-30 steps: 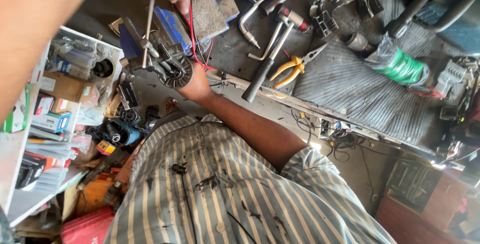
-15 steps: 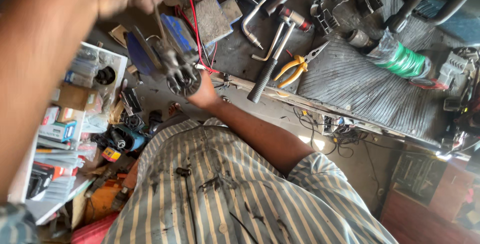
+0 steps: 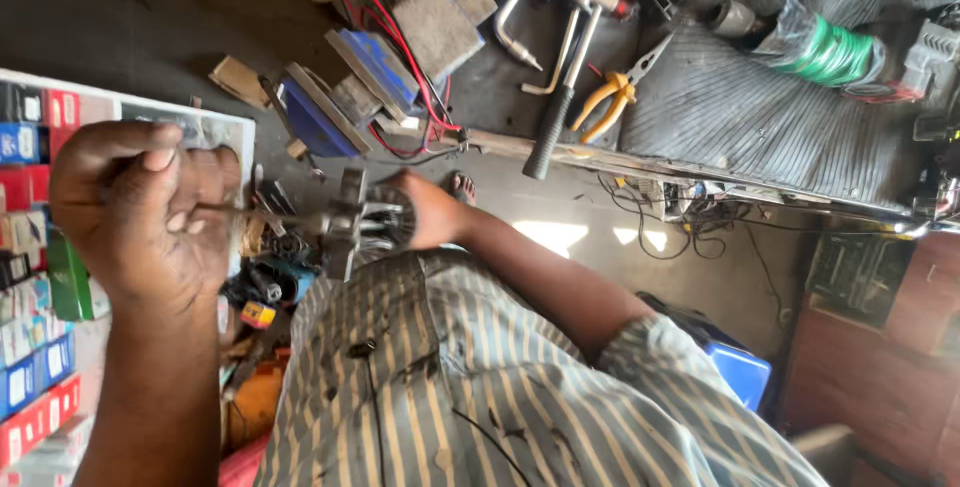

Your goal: The person repairs a power tool at a cluttered workbench. They handle the tool housing and motor armature, separate components, fit the armature back into the housing, and use a screwdriver and a puller-style tool to work on the assembled parts, repositioning pieces on the bench as they go.

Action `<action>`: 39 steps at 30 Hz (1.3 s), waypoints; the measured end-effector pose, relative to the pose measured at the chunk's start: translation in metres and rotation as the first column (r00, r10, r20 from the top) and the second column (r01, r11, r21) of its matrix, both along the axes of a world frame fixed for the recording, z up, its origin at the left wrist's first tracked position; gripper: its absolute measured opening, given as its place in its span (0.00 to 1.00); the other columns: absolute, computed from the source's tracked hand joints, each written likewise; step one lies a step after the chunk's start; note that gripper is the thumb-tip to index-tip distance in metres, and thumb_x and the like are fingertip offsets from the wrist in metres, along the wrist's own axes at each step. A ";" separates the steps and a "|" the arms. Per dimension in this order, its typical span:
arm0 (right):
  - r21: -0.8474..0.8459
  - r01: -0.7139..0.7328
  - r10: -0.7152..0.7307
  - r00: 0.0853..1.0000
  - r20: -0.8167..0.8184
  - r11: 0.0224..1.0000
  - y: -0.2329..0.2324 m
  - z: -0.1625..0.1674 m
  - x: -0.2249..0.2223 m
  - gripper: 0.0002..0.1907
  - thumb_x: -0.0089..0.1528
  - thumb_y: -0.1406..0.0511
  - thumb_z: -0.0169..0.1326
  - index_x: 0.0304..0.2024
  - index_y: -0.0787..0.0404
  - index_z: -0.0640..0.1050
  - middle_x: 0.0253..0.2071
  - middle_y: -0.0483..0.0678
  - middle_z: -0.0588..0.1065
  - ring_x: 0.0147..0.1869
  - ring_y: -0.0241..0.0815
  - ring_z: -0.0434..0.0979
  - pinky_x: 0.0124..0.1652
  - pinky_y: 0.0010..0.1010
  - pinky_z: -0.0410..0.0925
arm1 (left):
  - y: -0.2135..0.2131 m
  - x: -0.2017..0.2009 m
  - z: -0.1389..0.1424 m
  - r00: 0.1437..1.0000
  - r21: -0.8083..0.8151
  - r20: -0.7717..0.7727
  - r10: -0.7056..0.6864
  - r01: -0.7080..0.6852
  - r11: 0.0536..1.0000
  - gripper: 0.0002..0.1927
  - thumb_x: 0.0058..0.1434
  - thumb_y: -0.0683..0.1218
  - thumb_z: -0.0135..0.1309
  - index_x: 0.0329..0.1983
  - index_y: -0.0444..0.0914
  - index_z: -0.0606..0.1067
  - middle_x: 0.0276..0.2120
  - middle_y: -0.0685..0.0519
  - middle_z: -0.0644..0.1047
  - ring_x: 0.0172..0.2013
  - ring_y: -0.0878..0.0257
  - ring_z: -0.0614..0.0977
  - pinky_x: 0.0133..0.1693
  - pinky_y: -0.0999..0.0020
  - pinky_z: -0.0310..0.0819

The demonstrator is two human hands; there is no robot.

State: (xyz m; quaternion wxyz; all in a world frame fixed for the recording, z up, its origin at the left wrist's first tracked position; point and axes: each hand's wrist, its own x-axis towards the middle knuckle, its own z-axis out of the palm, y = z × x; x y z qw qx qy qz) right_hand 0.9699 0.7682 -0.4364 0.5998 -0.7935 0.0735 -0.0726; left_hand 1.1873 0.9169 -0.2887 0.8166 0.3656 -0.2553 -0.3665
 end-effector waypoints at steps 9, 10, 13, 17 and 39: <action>0.214 0.110 -0.086 0.989 -0.118 0.971 0.006 0.070 -0.059 0.20 0.58 0.61 0.71 0.48 0.62 0.80 0.41 0.48 0.82 0.45 0.42 0.81 0.50 0.36 0.74 | -0.062 0.007 0.018 0.775 -0.296 -0.109 -0.623 0.573 0.764 0.14 0.69 0.50 0.56 0.47 0.34 0.75 0.13 0.57 0.63 0.15 0.72 0.59 0.20 0.72 0.53; 0.249 0.139 -0.077 0.967 -0.242 0.959 0.010 0.076 -0.068 0.20 0.58 0.60 0.71 0.46 0.62 0.80 0.38 0.49 0.81 0.41 0.43 0.81 0.47 0.37 0.74 | -0.074 0.002 0.017 0.714 -0.331 -0.103 -0.692 0.632 0.701 0.16 0.70 0.51 0.57 0.44 0.32 0.76 0.12 0.57 0.62 0.14 0.73 0.58 0.20 0.73 0.51; 0.264 0.165 -0.055 0.923 -0.380 0.950 0.014 0.090 -0.093 0.22 0.57 0.58 0.72 0.47 0.63 0.79 0.36 0.48 0.81 0.38 0.43 0.82 0.43 0.38 0.74 | -0.106 -0.021 0.016 0.671 -0.281 0.154 -0.726 0.734 0.619 0.20 0.71 0.54 0.59 0.33 0.33 0.76 0.15 0.57 0.65 0.15 0.73 0.62 0.21 0.72 0.53; 0.121 0.193 -0.176 0.975 -0.137 0.974 0.000 0.106 -0.138 0.29 0.55 0.60 0.72 0.55 0.63 0.78 0.47 0.49 0.82 0.50 0.42 0.82 0.54 0.38 0.73 | -0.141 -0.072 0.025 0.652 -0.163 0.367 -0.664 0.748 0.644 0.20 0.63 0.54 0.66 0.22 0.39 0.74 0.16 0.57 0.73 0.15 0.71 0.68 0.19 0.74 0.57; -0.803 0.468 -0.771 0.637 0.016 0.370 -0.269 0.127 -0.472 0.13 0.53 0.61 0.66 0.37 0.58 0.80 0.35 0.51 0.78 0.40 0.54 0.80 0.40 0.43 0.73 | -0.343 -0.435 0.055 0.012 0.369 0.918 -0.396 -0.386 0.845 0.23 0.65 0.37 0.55 0.64 0.34 0.78 0.35 0.35 0.80 0.31 0.40 0.83 0.33 0.50 0.78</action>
